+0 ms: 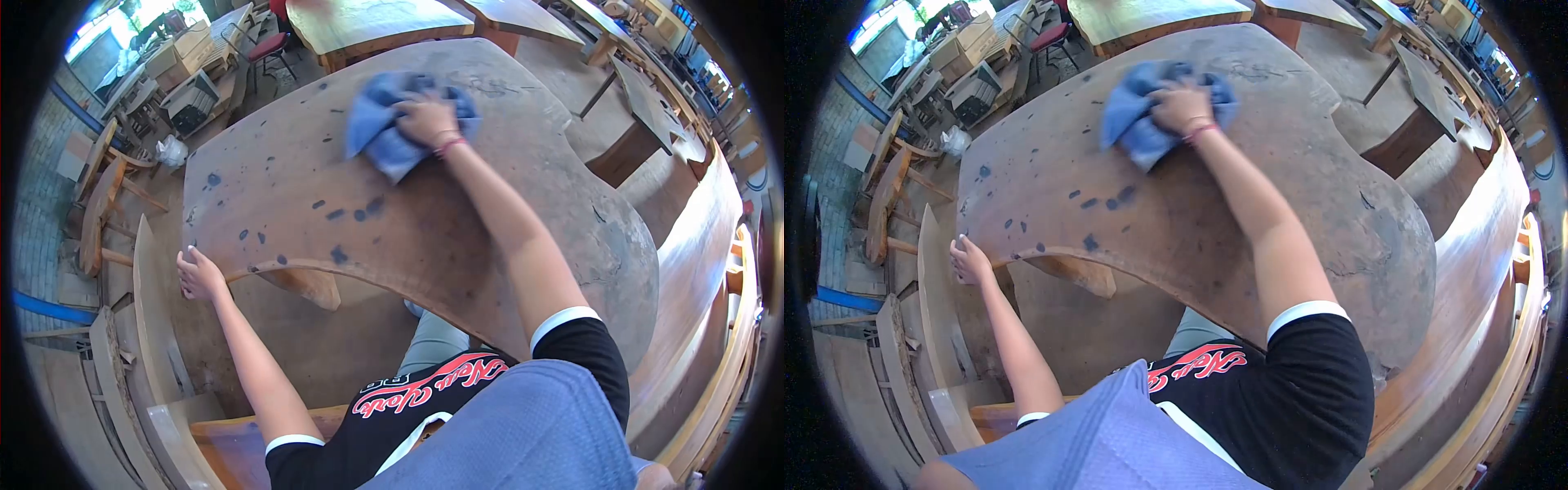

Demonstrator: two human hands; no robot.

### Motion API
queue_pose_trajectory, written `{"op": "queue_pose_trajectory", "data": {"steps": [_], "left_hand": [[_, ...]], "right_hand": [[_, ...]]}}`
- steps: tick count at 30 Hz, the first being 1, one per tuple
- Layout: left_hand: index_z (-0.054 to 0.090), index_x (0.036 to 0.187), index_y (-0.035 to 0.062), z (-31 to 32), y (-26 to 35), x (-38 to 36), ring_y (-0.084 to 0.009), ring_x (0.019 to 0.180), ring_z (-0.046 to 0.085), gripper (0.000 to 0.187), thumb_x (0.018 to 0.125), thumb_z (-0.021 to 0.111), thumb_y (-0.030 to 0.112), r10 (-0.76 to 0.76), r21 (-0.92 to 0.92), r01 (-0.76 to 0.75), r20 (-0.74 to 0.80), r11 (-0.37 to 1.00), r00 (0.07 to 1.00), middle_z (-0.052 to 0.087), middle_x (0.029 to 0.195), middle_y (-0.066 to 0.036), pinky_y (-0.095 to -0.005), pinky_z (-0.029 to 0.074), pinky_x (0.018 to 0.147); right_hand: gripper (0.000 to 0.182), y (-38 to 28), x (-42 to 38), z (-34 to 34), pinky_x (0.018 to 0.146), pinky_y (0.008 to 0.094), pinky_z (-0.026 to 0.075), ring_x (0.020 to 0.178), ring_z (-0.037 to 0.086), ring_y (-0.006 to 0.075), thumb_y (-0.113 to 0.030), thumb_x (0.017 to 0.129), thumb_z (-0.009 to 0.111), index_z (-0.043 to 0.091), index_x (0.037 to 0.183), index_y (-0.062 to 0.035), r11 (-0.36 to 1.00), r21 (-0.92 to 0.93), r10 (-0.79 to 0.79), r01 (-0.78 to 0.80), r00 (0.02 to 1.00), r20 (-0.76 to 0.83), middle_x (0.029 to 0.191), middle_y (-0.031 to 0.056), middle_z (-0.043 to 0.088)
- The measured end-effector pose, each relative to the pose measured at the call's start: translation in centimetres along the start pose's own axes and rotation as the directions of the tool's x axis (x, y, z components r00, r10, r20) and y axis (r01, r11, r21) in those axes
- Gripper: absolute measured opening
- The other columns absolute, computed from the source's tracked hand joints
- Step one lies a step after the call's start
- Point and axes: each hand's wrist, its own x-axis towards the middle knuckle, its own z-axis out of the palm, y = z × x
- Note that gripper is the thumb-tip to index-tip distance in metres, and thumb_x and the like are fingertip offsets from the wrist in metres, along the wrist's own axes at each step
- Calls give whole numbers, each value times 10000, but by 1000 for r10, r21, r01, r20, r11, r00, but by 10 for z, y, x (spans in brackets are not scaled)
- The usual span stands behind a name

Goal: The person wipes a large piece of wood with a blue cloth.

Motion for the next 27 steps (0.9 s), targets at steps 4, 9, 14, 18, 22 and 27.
{"op": "queue_pose_trajectory", "data": {"steps": [4, 9, 14, 18, 22, 27], "left_hand": [[523, 1247, 188, -7, 2, -3, -278, 1174, 485, 490, 916, 399, 527, -38, -49, 39, 24, 998, 999, 556, 1240, -95, -506, 294, 972], [529, 1243, 179, -9, 0, -4, -280, 1172, 485, 492, 928, 376, 525, -24, -88, 26, 21, 996, 999, 560, 1242, -86, -501, 290, 977], [521, 1249, 164, -14, 1, -6, -282, 1174, 482, 500, 935, 365, 521, -20, -132, 25, 42, 991, 999, 548, 1257, -90, -498, 285, 988], [501, 1267, 169, -18, 6, -12, -268, 1225, 438, 497, 941, 357, 515, -28, -169, 25, -14, 985, 1000, 487, 1319, -97, -498, 271, 1013], [479, 1289, 178, -17, 6, -11, -256, 1270, 396, 498, 947, 342, 514, -29, -189, 25, -18, 982, 999, 440, 1358, -97, -498, 260, 1031], [469, 1299, 152, -23, 11, -11, -265, 1276, 394, 532, 954, 302, 521, -51, -182, 49, -7, 982, 999, 439, 1357, -115, -505, 265, 1027]], "right_hand": [[290, -115, -41, 4, 873, 514, 413, 1202, 460, 276, -280, 739, 571, 694, 1001, -286, 819, 223, -522, 528, 848, -93, 1264, -5, 567], [322, -109, -102, -32, 932, 520, 368, 1275, 409, 283, -213, 712, 632, 679, 1026, -272, 616, 447, -712, 648, 701, -35, 1318, -37, 526], [278, 27, -41, -12, 842, 434, 493, 1099, 547, 293, -220, 729, 576, 709, 973, -223, 959, 216, -171, 184, 982, -74, 1190, 49, 618], [399, 90, 36, 3, 984, 615, 307, 1283, 376, 324, -401, 850, 460, 564, 1231, -351, 933, -118, 343, -340, 939, 4, 1402, -9, 440], [463, 14, 101, 31, 1030, 662, 199, 1362, 223, 401, -491, 864, 431, 492, 1310, -386, 928, -146, 357, -344, 931, 77, 1457, 31, 365], [466, -194, 85, 45, 983, 685, 234, 1326, 277, 419, -590, 819, 445, 585, 1214, -388, 988, 0, -156, 157, 980, 125, 1367, 63, 451]]}}
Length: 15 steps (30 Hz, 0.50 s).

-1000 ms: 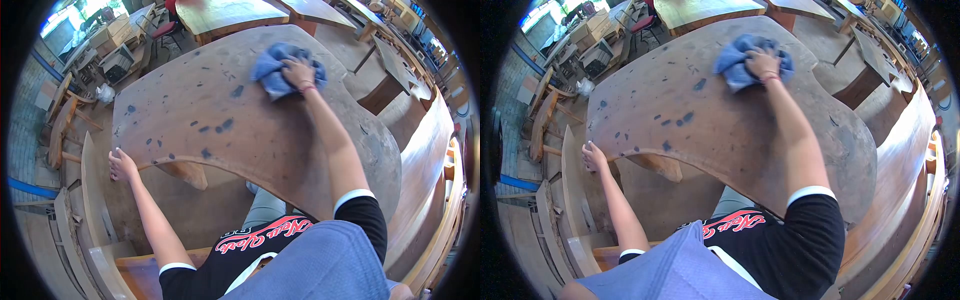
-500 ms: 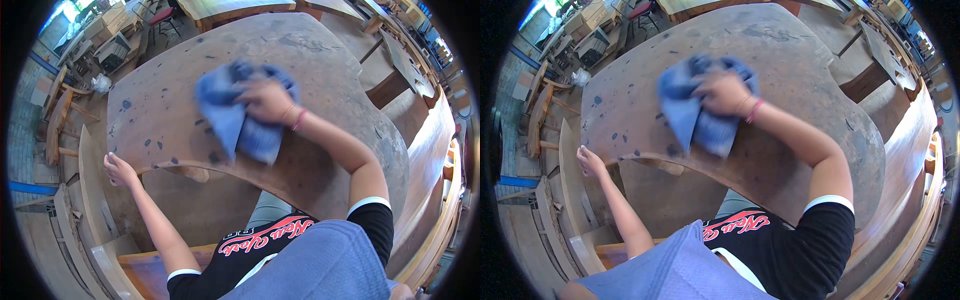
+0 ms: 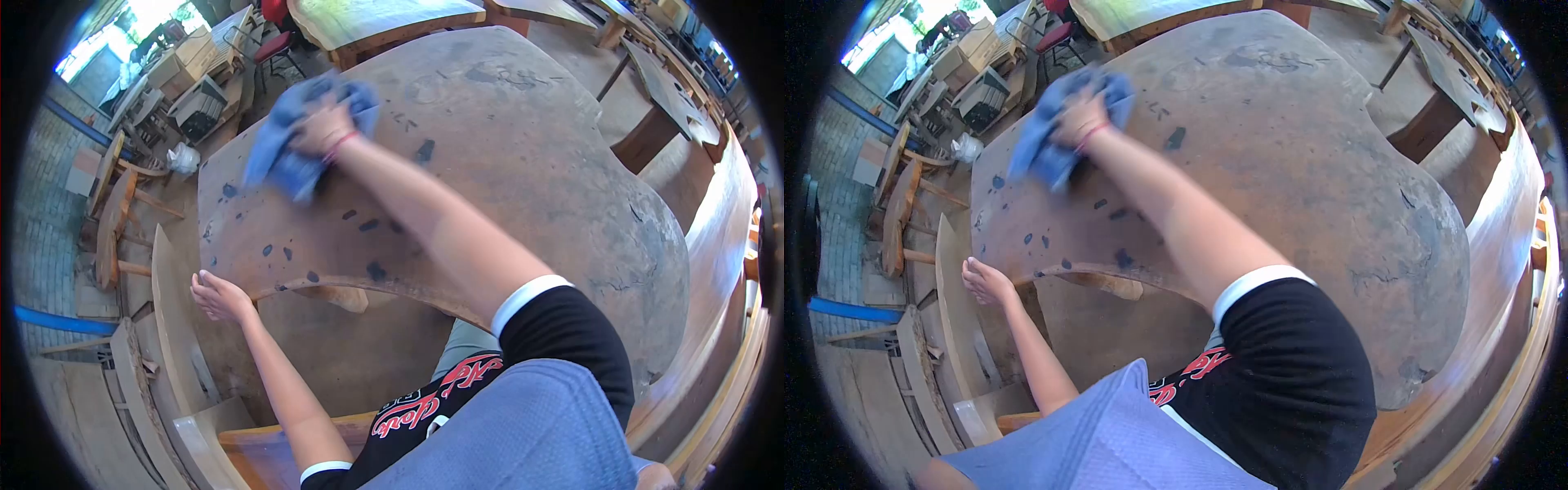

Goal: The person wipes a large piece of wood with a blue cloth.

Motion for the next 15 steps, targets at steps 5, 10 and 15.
{"op": "queue_pose_trajectory", "data": {"steps": [5, 10, 15], "left_hand": [[462, 1303, 114, -1, 4, 0, -300, 1241, 426, 577, 959, 262, 532, -15, -26, 14, -51, 1000, 999, 468, 1323, -144, -507, 292, 1003], [483, 1281, 85, 1, 1, 1, -346, 1159, 478, 599, 959, 251, 533, -13, -81, 9, -58, 997, 998, 524, 1245, -173, -497, 335, 950], [506, 1261, 90, 3, 3, 1, -344, 1165, 474, 596, 953, 261, 538, -29, -53, 26, -63, 998, 998, 528, 1244, -168, -501, 323, 960]], "right_hand": [[372, -141, -63, 14, 980, 679, 262, 1316, 288, 416, -452, 786, 524, 679, 1096, -315, 856, 341, -380, 390, 920, -97, 1335, 57, 487], [288, -101, -123, 0, 938, 595, 354, 1266, 394, 301, -324, 782, 566, 687, 1039, -281, 831, 315, -435, 459, 888, -148, 1287, -9, 543], [301, 68, -147, -27, 819, 460, 486, 1089, 549, 276, -239, 755, 521, 705, 993, -247, 984, 72, -148, 161, 976, -162, 1149, 33, 617]]}}
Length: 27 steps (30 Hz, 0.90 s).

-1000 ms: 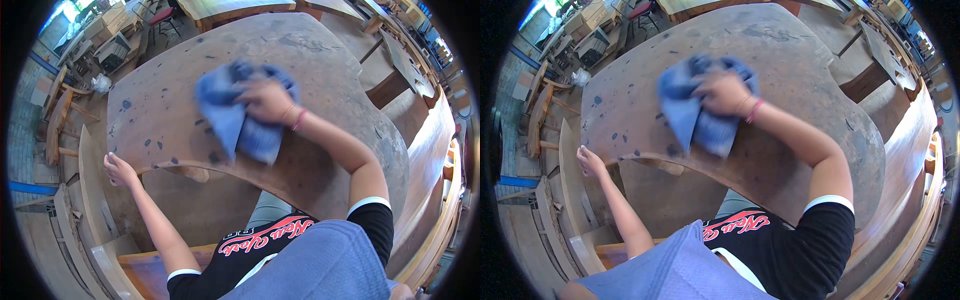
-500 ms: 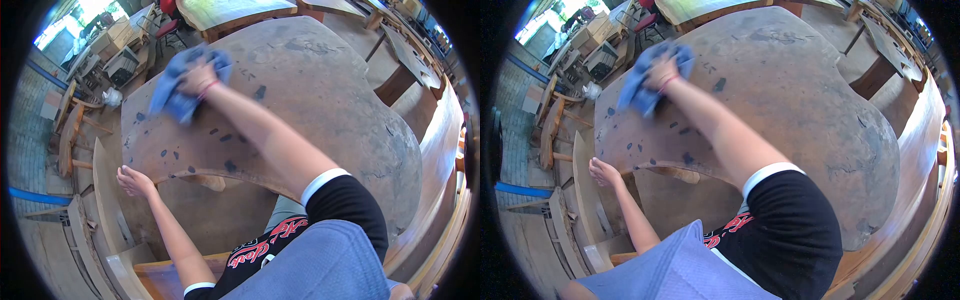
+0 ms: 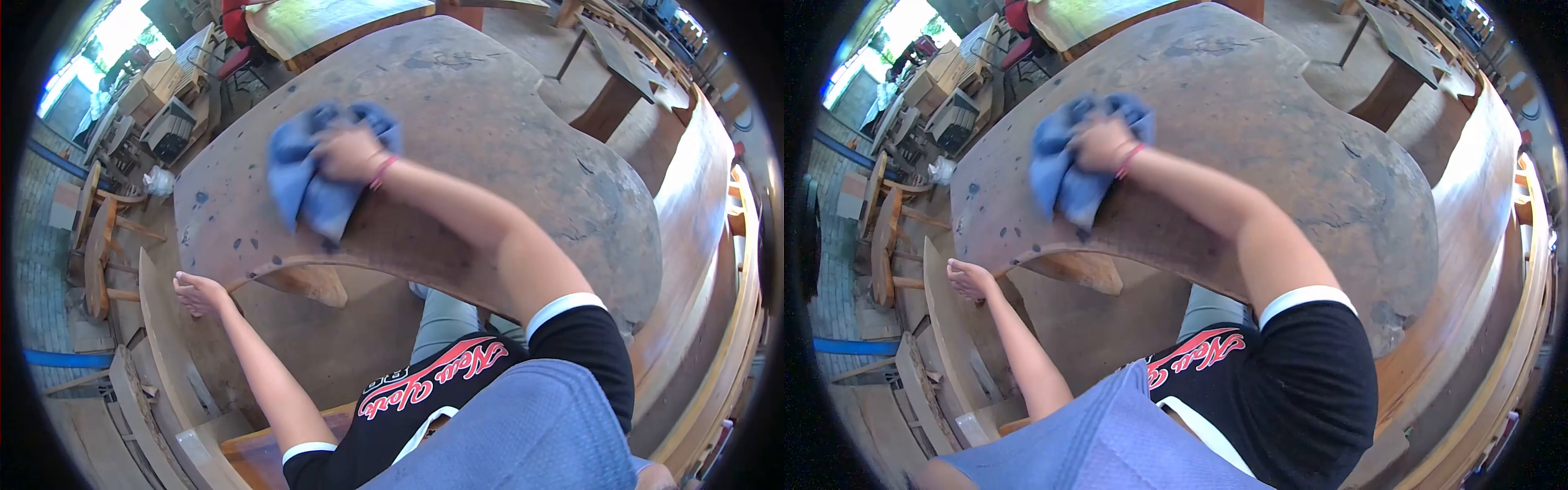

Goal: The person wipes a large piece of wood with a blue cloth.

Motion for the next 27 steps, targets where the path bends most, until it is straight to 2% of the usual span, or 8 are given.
{"op": "queue_pose_trajectory", "data": {"steps": [2, 6, 9, 14, 17, 22, 24, 27], "left_hand": [[511, 1256, 93, 3, -1, 2, -340, 1167, 474, 597, 948, 267, 543, -19, 12, 19, 8, 1000, 1000, 528, 1246, -165, -502, 318, 963], [522, 1248, 114, 11, -8, 8, -330, 1187, 466, 601, 935, 282, 568, -11, 37, 11, 14, 999, 1000, 523, 1265, -148, -508, 303, 980], [541, 1228, 130, 14, -12, 11, -322, 1204, 460, 595, 930, 286, 577, -3, 66, 0, 44, 998, 999, 523, 1273, -139, -522, 290, 991], [553, 1215, 138, 24, -21, 21, -313, 1209, 462, 597, 908, 315, 591, -27, 178, 5, 123, 984, 992, 533, 1269, -134, -519, 300, 993], [569, 1218, 152, 41, -35, 31, -343, 1208, 452, 627, 870, 345, 624, 1, 217, -23, 102, 976, 995, 524, 1277, -165, -541, 307, 983], [498, 1290, 119, 42, -33, 34, -332, 1239, 436, 673, 879, 326, 624, -37, 342, -26, 177, 939, 984, 504, 1315, -142, -515, 284, 1000], [497, 1291, 113, 45, -34, 36, -324, 1250, 428, 682, 877, 324, 626, -40, 352, -28, 185, 936, 982, 499, 1323, -140, -509, 286, 1002], [495, 1289, 91, 46, -38, 39, -310, 1256, 423, 681, 881, 334, 611, -44, 363, -38, 216, 931, 975, 491, 1329, -146, -509, 289, 1005]], "right_hand": [[352, 85, -17, -17, 914, 482, 426, 1188, 493, 271, -243, 803, 470, 663, 1097, -264, 940, -65, 342, -336, 931, 129, 1245, 67, 568], [352, 180, -95, -54, 972, 660, 305, 1277, 385, 282, -343, 828, 508, 624, 1160, -312, 762, -143, 626, -632, 775, -94, 1348, -37, 491], [337, 160, -134, -72, 943, 639, 343, 1256, 400, 286, -338, 800, 527, 642, 1115, -305, 818, -191, 551, -543, 835, -12, 1348, -41, 490], [349, 48, -232, -127, 933, 489, 382, 1284, 389, 335, -173, 743, 612, 659, 1082, -239, 997, 46, 51, -58, 990, 132, 1364, -7, 488], [392, 24, -299, -173, 979, 471, 323, 1277, 396, 342, -139, 751, 613, 653, 1117, -274, 978, 140, 132, -158, 976, 175, 1382, -17, 474], [381, 92, -421, -218, 978, 408, 404, 1215, 465, 325, -95, 728, 601, 680, 1055, -274, 751, -131, 645, -647, 762, -62, 1325, 5, 531], [339, 134, -465, -226, 979, 471, 387, 1245, 435, 262, -162, 778, 593, 669, 1085, -282, 526, -181, 814, -831, 554, -178, 1331, -28, 523], [311, 163, -471, -234, 967, 392, 423, 1176, 494, 284, -220, 803, 596, 661, 1108, -215, 413, -275, 831, -868, 483, -276, 1272, 19, 565]]}}
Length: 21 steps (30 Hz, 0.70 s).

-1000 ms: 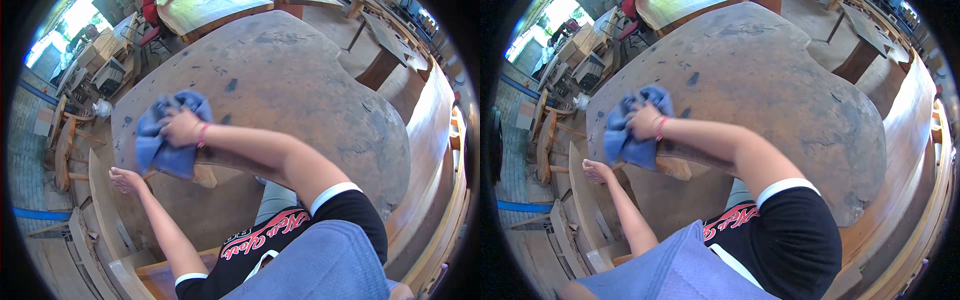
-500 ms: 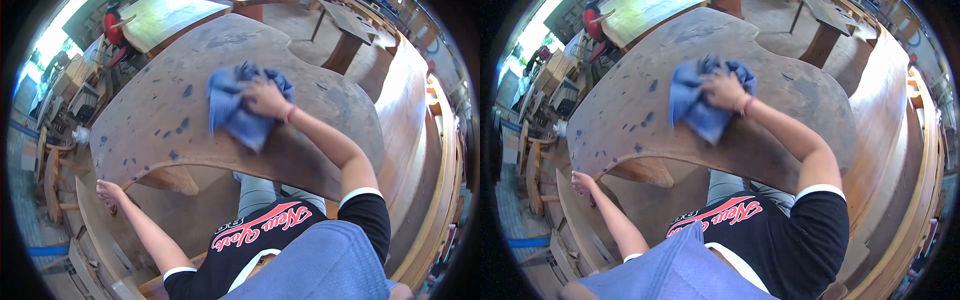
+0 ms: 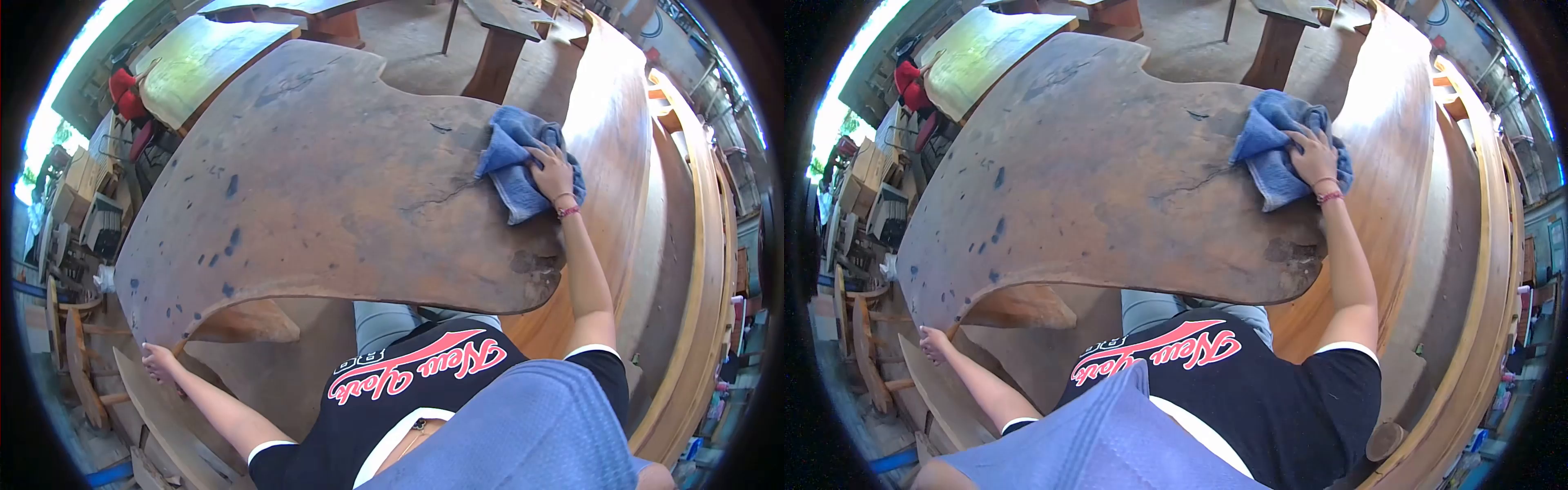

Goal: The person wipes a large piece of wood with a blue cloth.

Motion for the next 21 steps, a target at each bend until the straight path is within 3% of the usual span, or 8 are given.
{"op": "queue_pose_trajectory", "data": {"steps": [2, 3, 6, 9, 13, 16, 18, 21], "left_hand": [[485, 1287, 58, -4, 1, 0, -319, 1254, 422, 699, 882, 340, 610, 17, 3, -17, 16, 1000, 1000, 488, 1326, -158, -514, 294, 1007], [477, 1291, 53, -6, 1, -1, -324, 1255, 419, 710, 881, 337, 616, 17, 17, -18, 34, 1000, 999, 487, 1325, -161, -514, 296, 1007], [446, 1310, 44, -2, -4, 4, -334, 1261, 409, 739, 880, 329, 634, 10, 34, -12, 67, 999, 998, 480, 1327, -166, -520, 292, 1017], [427, 1326, 50, 3, -7, 11, -330, 1267, 403, 747, 878, 330, 640, 15, 23, -17, 63, 1000, 998, 473, 1336, -163, -519, 283, 1030], [404, 1348, 58, 5, -13, 12, -332, 1281, 392, 759, 879, 318, 649, 8, 9, -9, 33, 1000, 999, 457, 1351, -174, -521, 276, 1039], [380, 1366, 67, 7, -16, 17, -334, 1287, 388, 776, 878, 293, 664, 20, -25, -19, 39, 1000, 999, 443, 1362, -179, -524, 270, 1043], [350, 1390, 92, 8, -17, 15, -336, 1281, 397, 791, 876, 257, 686, 15, -22, -14, 51, 1000, 999, 431, 1377, -173, -516, 268, 1049], [354, 1391, 104, 3, -16, 8, -336, 1273, 407, 783, 878, 253, 686, 43, -51, -42, 18, 998, 999, 437, 1371, -177, -501, 275, 1049]], "right_hand": [[316, -10, 8, 11, 970, 522, 367, 1260, 418, 259, -247, 811, 563, 659, 1109, -281, 999, 38, 15, -18, 997, 79, 1344, -41, 513], [325, -14, 6, 21, 948, 527, 378, 1263, 413, 272, -240, 785, 570, 664, 1095, -276, 982, 161, -107, 97, 993, 54, 1346, -36, 512], [358, -84, -33, -14, 953, 542, 359, 1262, 401, 342, -160, 741, 579, 667, 1066, -284, 917, 197, -369, 346, 924, 97, 1351, -35, 504], [403, -99, -73, -42, 1000, 531, 304, 1302, 370, 345, -157, 743, 620, 650, 1108, -326, 850, 252, -511, 462, 840, 183, 1398, -52, 455], [371, -52, -72, -40, 968, 493, 340, 1259, 427, 343, -157, 735, 639, 678, 1067, -316, 921, 256, -337, 294, 930, 144, 1366, -53, 500], [361, -14, -38, -26, 982, 431, 357, 1209, 462, 333, -192, 770, 628, 664, 1105, -323, 982, 148, -127, 114, 989, 77, 1362, -54, 500], [350, -10, -15, -17, 1000, 444, 342, 1240, 441, 326, -236, 798, 613, 648, 1130, -339, 996, 77, -62, 54, 993, 101, 1372, -61, 490], [335, -37, 9, 8, 1016, 551, 298, 1304, 368, 376, -291, 820, 605, 632, 1146, -363, 973, 132, -204, 189, 973, 110, 1396, -65, 463]]}}
